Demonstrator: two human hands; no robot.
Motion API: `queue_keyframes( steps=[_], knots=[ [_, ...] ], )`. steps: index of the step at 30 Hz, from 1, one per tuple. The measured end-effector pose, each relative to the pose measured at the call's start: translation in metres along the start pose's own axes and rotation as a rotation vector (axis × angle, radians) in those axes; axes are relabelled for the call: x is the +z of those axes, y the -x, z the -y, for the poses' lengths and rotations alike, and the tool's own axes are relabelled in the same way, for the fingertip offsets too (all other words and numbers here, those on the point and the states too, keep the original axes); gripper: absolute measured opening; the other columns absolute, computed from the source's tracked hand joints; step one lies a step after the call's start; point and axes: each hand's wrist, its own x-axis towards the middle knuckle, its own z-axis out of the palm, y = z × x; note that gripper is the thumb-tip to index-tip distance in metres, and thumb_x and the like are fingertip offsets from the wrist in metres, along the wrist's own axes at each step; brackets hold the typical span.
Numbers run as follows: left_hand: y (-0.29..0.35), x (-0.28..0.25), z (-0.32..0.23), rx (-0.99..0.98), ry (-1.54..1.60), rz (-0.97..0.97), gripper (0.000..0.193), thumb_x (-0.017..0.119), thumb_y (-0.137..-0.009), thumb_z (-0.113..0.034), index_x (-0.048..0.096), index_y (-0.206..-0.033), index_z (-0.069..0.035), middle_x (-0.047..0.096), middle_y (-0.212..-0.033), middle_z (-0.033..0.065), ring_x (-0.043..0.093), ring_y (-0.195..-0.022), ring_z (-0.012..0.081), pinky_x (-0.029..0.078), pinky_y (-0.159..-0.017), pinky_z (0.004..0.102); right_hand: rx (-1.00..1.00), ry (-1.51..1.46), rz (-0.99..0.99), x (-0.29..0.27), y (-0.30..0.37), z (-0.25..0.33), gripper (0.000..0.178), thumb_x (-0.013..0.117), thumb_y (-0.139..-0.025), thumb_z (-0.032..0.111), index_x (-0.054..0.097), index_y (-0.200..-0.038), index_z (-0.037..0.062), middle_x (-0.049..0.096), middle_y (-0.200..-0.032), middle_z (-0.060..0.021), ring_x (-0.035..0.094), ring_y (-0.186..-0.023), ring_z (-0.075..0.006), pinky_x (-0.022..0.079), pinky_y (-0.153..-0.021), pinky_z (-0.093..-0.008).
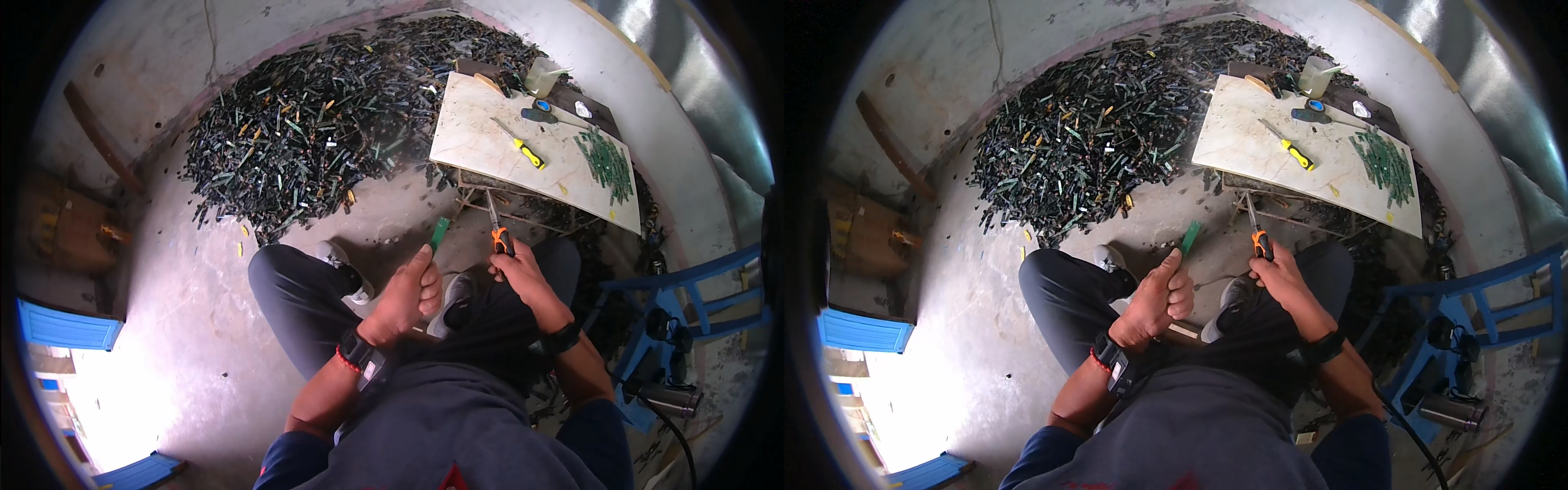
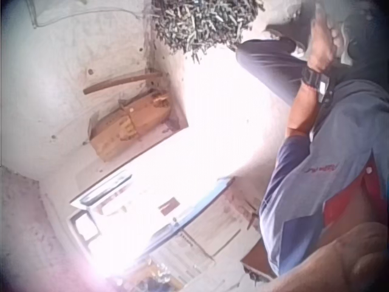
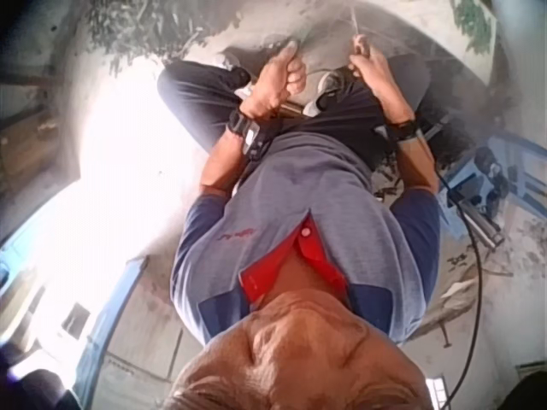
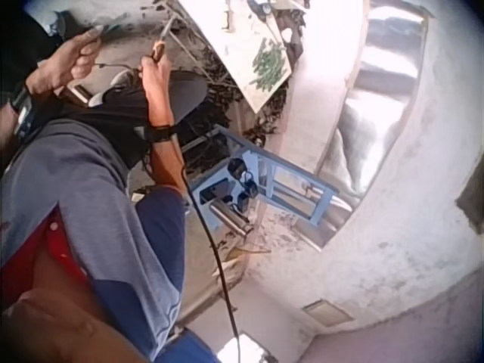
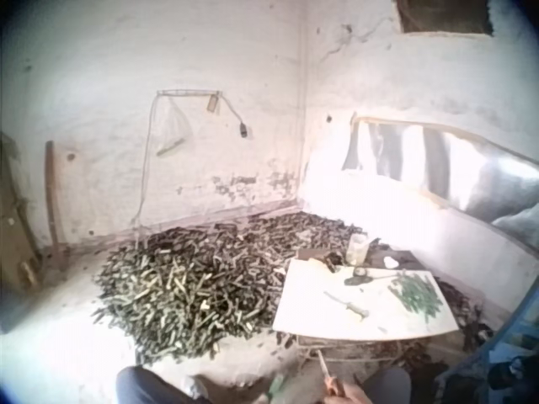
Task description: The person sits on the floor and uses pliers to strip components from green circuit boards. They then use a screwdriver to pry off parts and a brush to clean the boards. The processed boards are placed on a nearby table.
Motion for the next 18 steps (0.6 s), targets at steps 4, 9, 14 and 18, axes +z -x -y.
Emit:
queue_keyframes(
  steps=[4,9,14,18],
  knots=[
    [-0.001,-0.005,0.004,-0.006,0.037,0.073,0.049,0.035,-0.098,-0.047,0.031,-0.061,-0.015,0.024,-0.052,-0.0041,0.022,-0.041,0.0100,0.021,-0.040,0.0249,0.173,-0.390,0.203,-0.001,0.019,0.031,0.029,0.057,-0.084,0.016,0.055,-0.111,0.0047,0.061,-0.091,-0.0049,0.062,-0.079,-0.0148,0.050,-0.070,-0.0314],
    [-0.004,-0.019,0.008,-0.008,0.124,0.154,0.050,0.036,-0.097,-0.047,0.034,-0.059,-0.015,0.028,-0.050,-0.0035,0.025,-0.040,0.0106,0.023,-0.039,0.0257,-0.030,-0.330,-0.005,-0.010,0.015,0.021,0.025,0.056,-0.085,0.022,0.059,-0.103,0.0045,0.065,-0.087,-0.0064,0.062,-0.074,-0.0138,0.050,-0.068,-0.0284],
    [-0.006,-0.011,0.006,0.000,0.083,0.140,0.049,0.036,-0.097,-0.047,0.036,-0.060,-0.015,0.030,-0.050,-0.0031,0.026,-0.040,0.0108,0.024,-0.040,0.0261,-0.130,0.067,-0.436,-0.068,-0.022,0.046,0.031,0.058,-0.083,0.029,0.060,-0.096,0.0011,0.064,-0.076,-0.0101,0.059,-0.065,-0.0162,0.046,-0.061,-0.0295],
    [-0.016,-0.005,0.006,-0.038,0.030,0.096,0.049,0.038,-0.097,-0.047,0.036,-0.059,-0.015,0.030,-0.050,-0.0030,0.027,-0.040,0.0108,0.024,-0.040,0.0261,0.042,0.562,-0.769,-0.114,-0.060,0.061,0.046,0.057,-0.078,0.039,0.059,-0.106,0.0020,0.064,-0.104,-0.0196,0.059,-0.100,-0.0374,0.046,-0.085,-0.0443]
  ],
)
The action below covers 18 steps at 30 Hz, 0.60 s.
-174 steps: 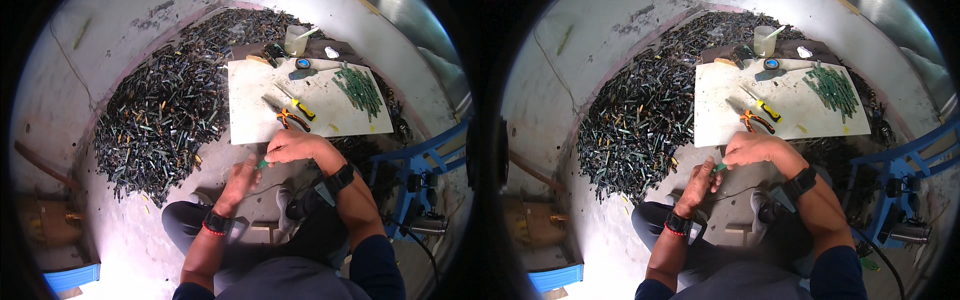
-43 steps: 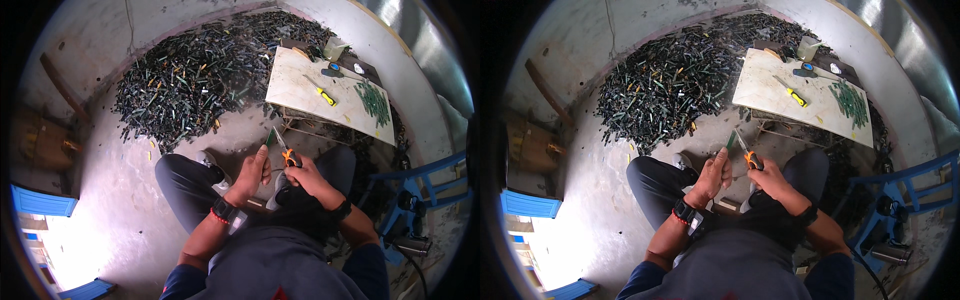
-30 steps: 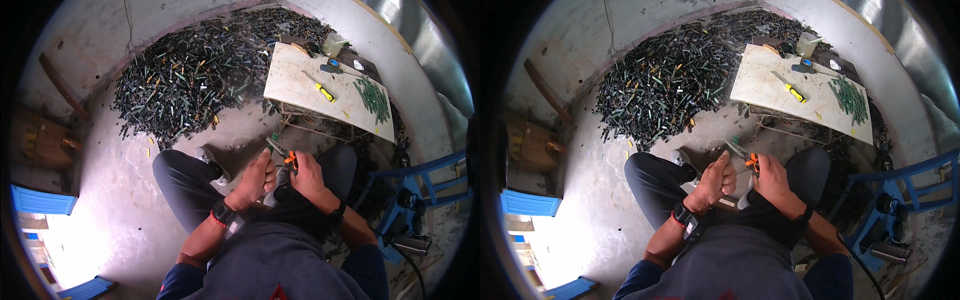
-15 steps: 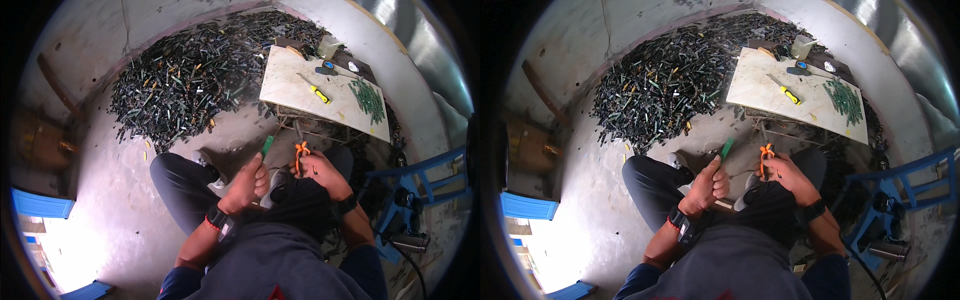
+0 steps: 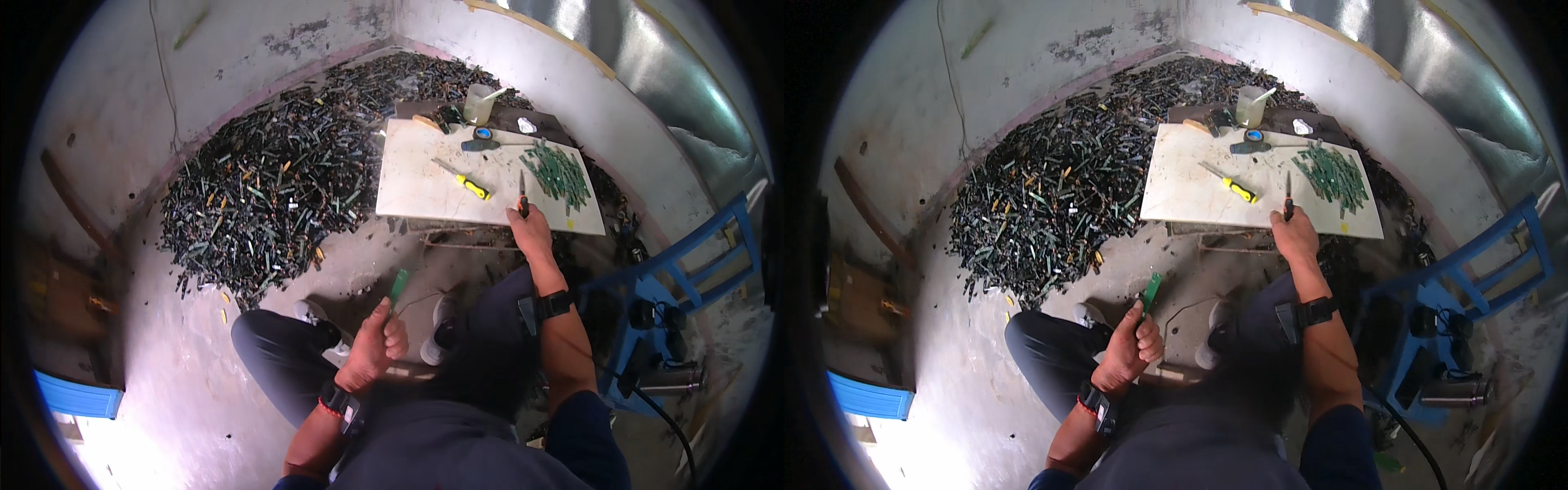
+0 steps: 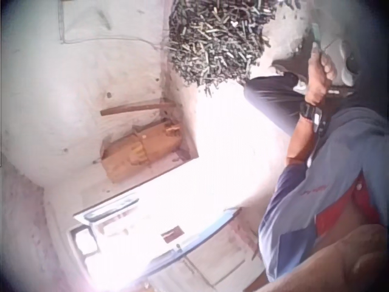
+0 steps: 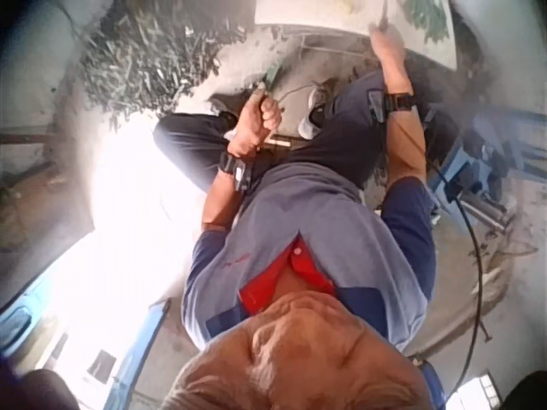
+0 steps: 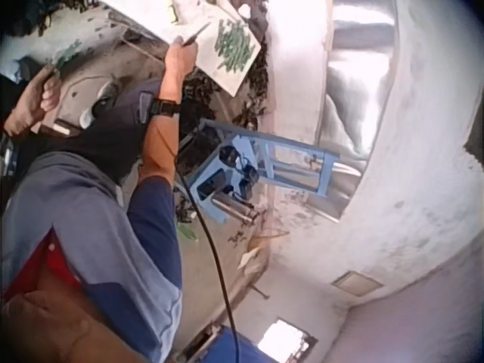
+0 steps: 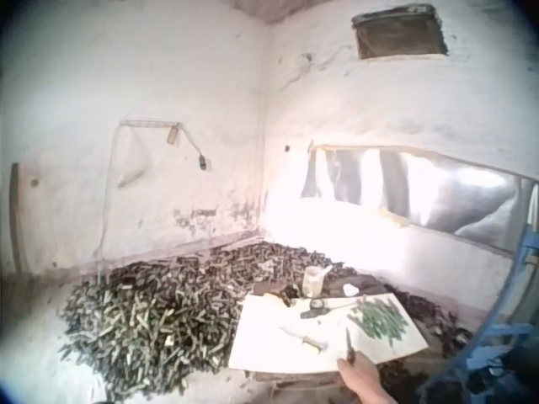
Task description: The person sits on the floor and uses pliers to strip components from green circuit boards. They then use a screwdriver to pry off parts and a brush to clean the boards. The processed boards are placed on a nearby table.
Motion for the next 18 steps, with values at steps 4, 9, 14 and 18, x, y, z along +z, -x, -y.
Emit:
queue_keyframes(
  steps=[4,9,14,18],
  knots=[
    [-0.018,0.002,-0.012,-0.013,-0.052,-0.049,0.049,0.039,-0.097,-0.047,0.037,-0.060,-0.015,0.030,-0.050,-0.0030,0.027,-0.041,0.0106,0.025,-0.041,0.0254,0.085,0.120,-0.111,0.007,-0.033,0.009,0.042,0.059,-0.077,0.038,0.060,-0.102,0.0045,0.064,-0.102,-0.0193,0.060,-0.098,-0.0370,0.046,-0.084,-0.0466],
    [-0.056,0.006,-0.032,-0.032,-0.157,-0.075,0.047,0.046,-0.095,-0.046,0.035,-0.061,-0.015,0.031,-0.052,-0.0028,0.027,-0.042,0.0100,0.024,-0.042,0.0241,0.034,0.284,-0.166,0.025,-0.060,0.007,0.045,0.065,-0.073,0.039,0.060,-0.101,0.0033,0.063,-0.098,-0.0200,0.059,-0.097,-0.0378,0.046,-0.084,-0.0475],
    [-0.111,0.010,-0.056,-0.015,-0.246,-0.112,0.043,0.048,-0.095,-0.043,0.034,-0.065,-0.016,0.031,-0.056,-0.0035,0.028,-0.045,0.0088,0.024,-0.043,0.0230,-0.153,0.337,-0.345,0.033,-0.061,0.013,0.041,0.070,-0.071,0.036,0.062,-0.095,0.0037,0.059,-0.103,-0.0171,0.054,-0.097,-0.0352,0.043,-0.085,-0.0468],
    [-0.148,0.003,-0.072,0.023,-0.239,-0.173,0.042,0.051,-0.094,-0.042,0.034,-0.065,-0.017,0.031,-0.057,-0.0039,0.028,-0.046,0.0090,0.024,-0.044,0.0234,-0.683,0.101,-0.434,0.047,-0.047,0.043,0.035,0.071,-0.072,0.027,0.063,-0.099,0.0065,0.059,-0.095,-0.0134,0.055,-0.090,-0.0334,0.042,-0.079,-0.0461]
  ],
)
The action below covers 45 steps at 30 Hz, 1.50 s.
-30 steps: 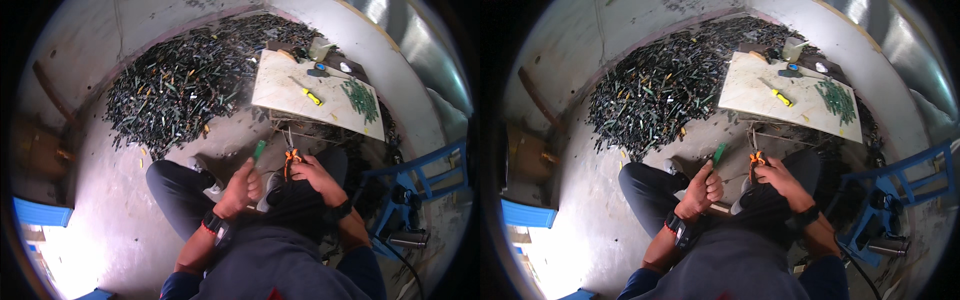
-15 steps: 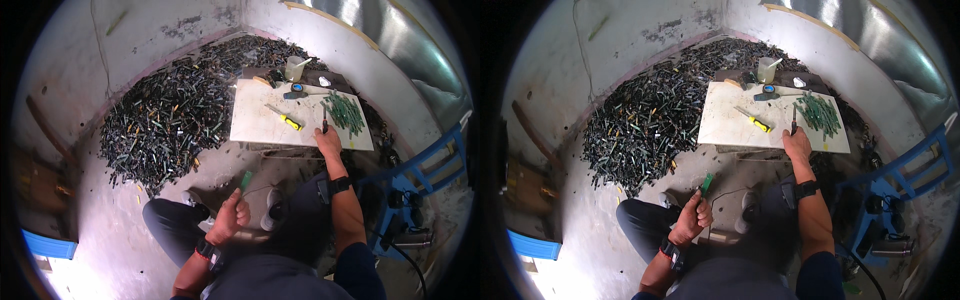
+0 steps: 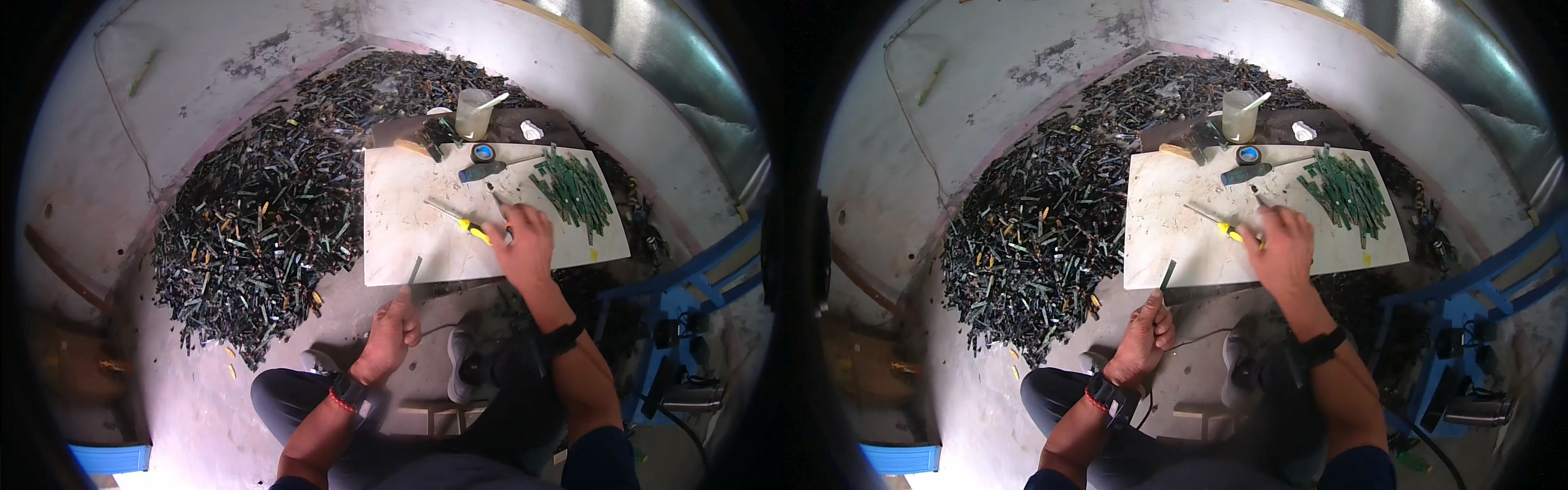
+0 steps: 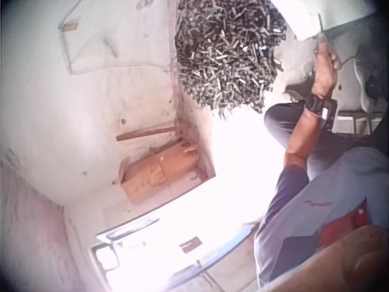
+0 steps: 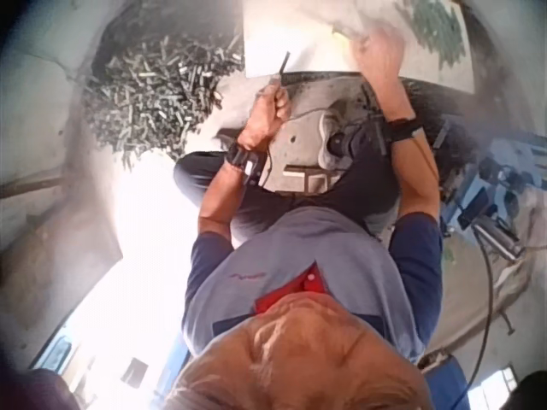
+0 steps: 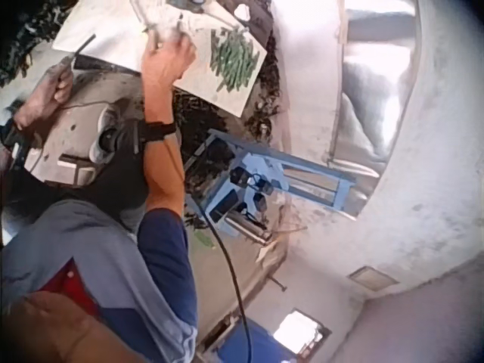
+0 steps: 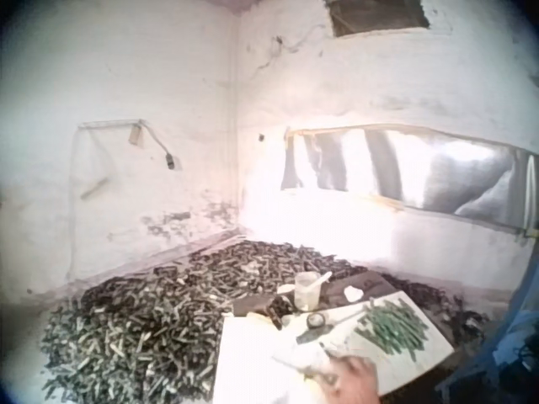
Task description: The person sits on the floor and uses pliers to strip components from green circuit boards. They then use a screwdriver to pry off parts and a brush to clean the boards. The processed boards are placed on a nearby table.
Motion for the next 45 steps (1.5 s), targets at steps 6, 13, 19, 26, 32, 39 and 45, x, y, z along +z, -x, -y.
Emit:
queue_keyframes(
  steps=[6,13,19,26,32,39,45],
  knots=[
    [-0.017,0.018,-0.021,-0.039,0.008,0.022,0.042,0.052,-0.093,-0.043,0.034,-0.065,-0.017,0.031,-0.057,-0.0041,0.028,-0.046,0.0088,0.024,-0.044,0.0235,0.083,0.079,0.326,0.027,0.003,-0.007,0.028,0.070,-0.073,0.017,0.064,-0.099,0.0078,0.062,-0.092,-0.0128,0.055,-0.088,-0.0335,0.046,-0.077,-0.0429],
    [-0.022,0.007,-0.034,-0.025,0.086,-0.030,0.040,0.052,-0.094,-0.039,0.035,-0.065,-0.017,0.031,-0.056,-0.0043,0.029,-0.047,0.0084,0.024,-0.044,0.0232,0.092,0.222,0.103,0.026,-0.013,-0.015,0.027,0.071,-0.073,0.019,0.065,-0.095,0.0045,0.063,-0.084,-0.0129,0.057,-0.081,-0.0326,0.047,-0.072,-0.0416],
    [-0.018,0.011,-0.029,-0.015,-0.041,-0.002,0.036,0.053,-0.094,-0.036,0.038,-0.068,-0.016,0.035,-0.058,-0.0034,0.030,-0.048,0.0076,0.024,-0.043,0.0224,0.454,-0.700,0.411,0.025,0.007,0.044,0.034,0.060,-0.088,0.034,0.062,-0.084,0.0006,0.053,-0.061,-0.0062,0.048,-0.057,-0.0130,0.041,-0.055,-0.0306],
    [-0.019,0.019,-0.021,0.026,-0.246,-0.002,0.036,0.051,-0.095,-0.038,0.043,-0.073,-0.011,0.039,-0.061,-0.0009,0.033,-0.049,0.0088,0.025,-0.043,0.0228,0.724,-1.053,0.651,0.044,0.019,0.086,0.028,0.059,-0.087,0.025,0.058,-0.072,0.0014,0.049,-0.060,0.0000,0.044,-0.055,-0.0076,0.037,-0.050,-0.0259],
    [-0.021,0.017,-0.030,-0.068,-0.124,0.020,0.042,0.036,-0.098,-0.044,0.043,-0.073,-0.010,0.039,-0.061,0.0013,0.034,-0.049,0.0113,0.027,-0.045,0.0242,0.900,-1.140,0.719,0.046,-0.002,0.070,0.022,0.058,-0.092,0.024,0.064,-0.086,0.0029,0.054,-0.063,-0.0005,0.047,-0.053,-0.0067,0.037,-0.047,-0.0207],
    [-0.029,0.015,-0.025,-0.013,-0.181,0.015,0.040,0.040,-0.098,-0.041,0.043,-0.074,-0.010,0.039,-0.059,0.0010,0.032,-0.048,0.0108,0.028,-0.045,0.0246,0.828,-0.969,0.745,0.046,-0.012,0.064,0.028,0.060,-0.090,0.029,0.064,-0.080,0.0030,0.057,-0.062,-0.0012,0.048,-0.050,-0.0070,0.039,-0.046,-0.0222],
    [-0.028,0.005,-0.032,0.050,-0.180,-0.048,0.038,0.041,-0.098,-0.040,0.043,-0.074,-0.009,0.040,-0.059,0.0010,0.032,-0.047,0.0109,0.029,-0.045,0.0248,0.534,-0.616,0.056,0.026,-0.099,0.025,0.023,0.066,-0.083,0.022,0.065,-0.080,-0.0009,0.061,-0.065,-0.0014,0.052,-0.059,-0.0058,0.042,-0.055,-0.0244]
  ],
)
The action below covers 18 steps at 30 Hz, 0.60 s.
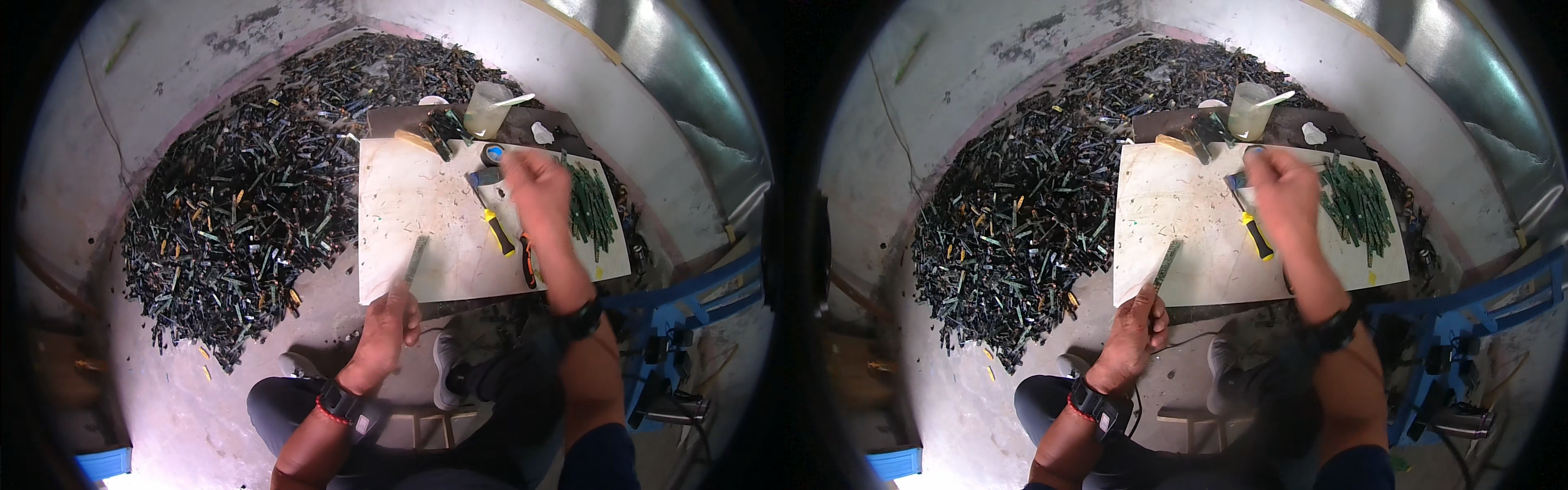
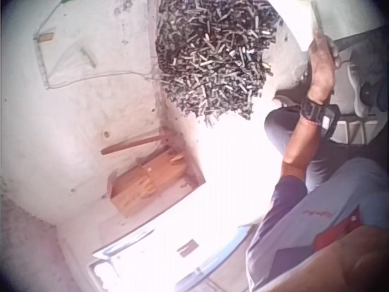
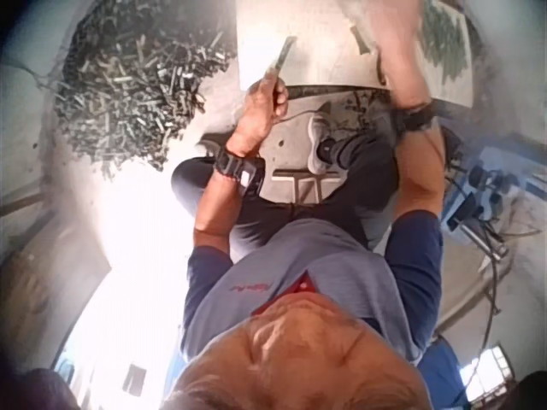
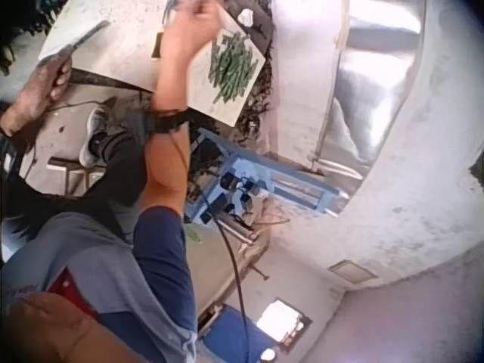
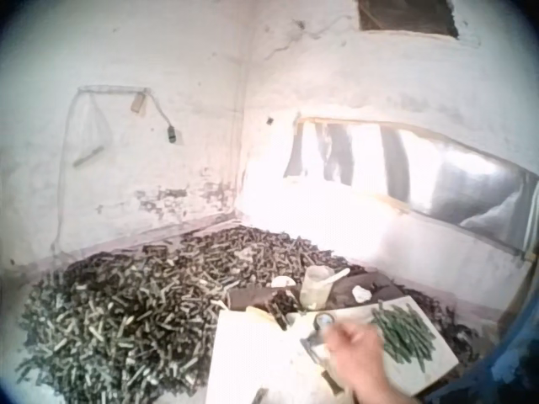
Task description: The person sits on the floor and uses pliers to strip components from green circuit boards. They then use a screwdriver to pry off parts and a brush to clean the boards. The processed boards are placed on a nearby table.
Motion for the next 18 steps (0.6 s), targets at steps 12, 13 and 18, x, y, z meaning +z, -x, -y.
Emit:
queue_keyframes(
  steps=[12,13,18],
  knots=[
    [-0.005,-0.007,0.006,-0.057,-0.024,0.039,0.037,0.040,-0.099,-0.037,0.044,-0.075,-0.009,0.040,-0.058,0.0014,0.034,-0.047,0.0107,0.029,-0.045,0.0242,0.076,0.106,0.098,-0.032,-0.157,-0.047,0.042,0.063,-0.085,0.041,0.063,-0.100,0.0019,0.062,-0.078,-0.0034,0.055,-0.063,-0.0086,0.045,-0.054,-0.0235],
    [-0.005,-0.007,0.006,-0.058,-0.026,0.040,0.038,0.040,-0.099,-0.038,0.044,-0.075,-0.009,0.040,-0.058,0.0015,0.034,-0.047,0.0106,0.029,-0.045,0.0242,0.089,0.123,0.152,-0.030,-0.159,-0.047,0.041,0.062,-0.085,0.041,0.063,-0.097,0.0019,0.062,-0.077,-0.0025,0.055,-0.062,-0.0077,0.044,-0.053,-0.0222],
    [-0.004,-0.010,0.008,-0.060,-0.087,0.066,0.041,0.034,-0.099,-0.038,0.045,-0.077,-0.006,0.042,-0.061,0.0014,0.039,-0.049,0.0102,0.034,-0.049,0.0253,-0.057,0.144,-0.015,-0.026,-0.147,-0.043,0.020,0.061,-0.081,0.021,0.064,-0.086,0.0014,0.062,-0.067,-0.0055,0.058,-0.060,-0.0106,0.047,-0.056,-0.0267]
  ],
)
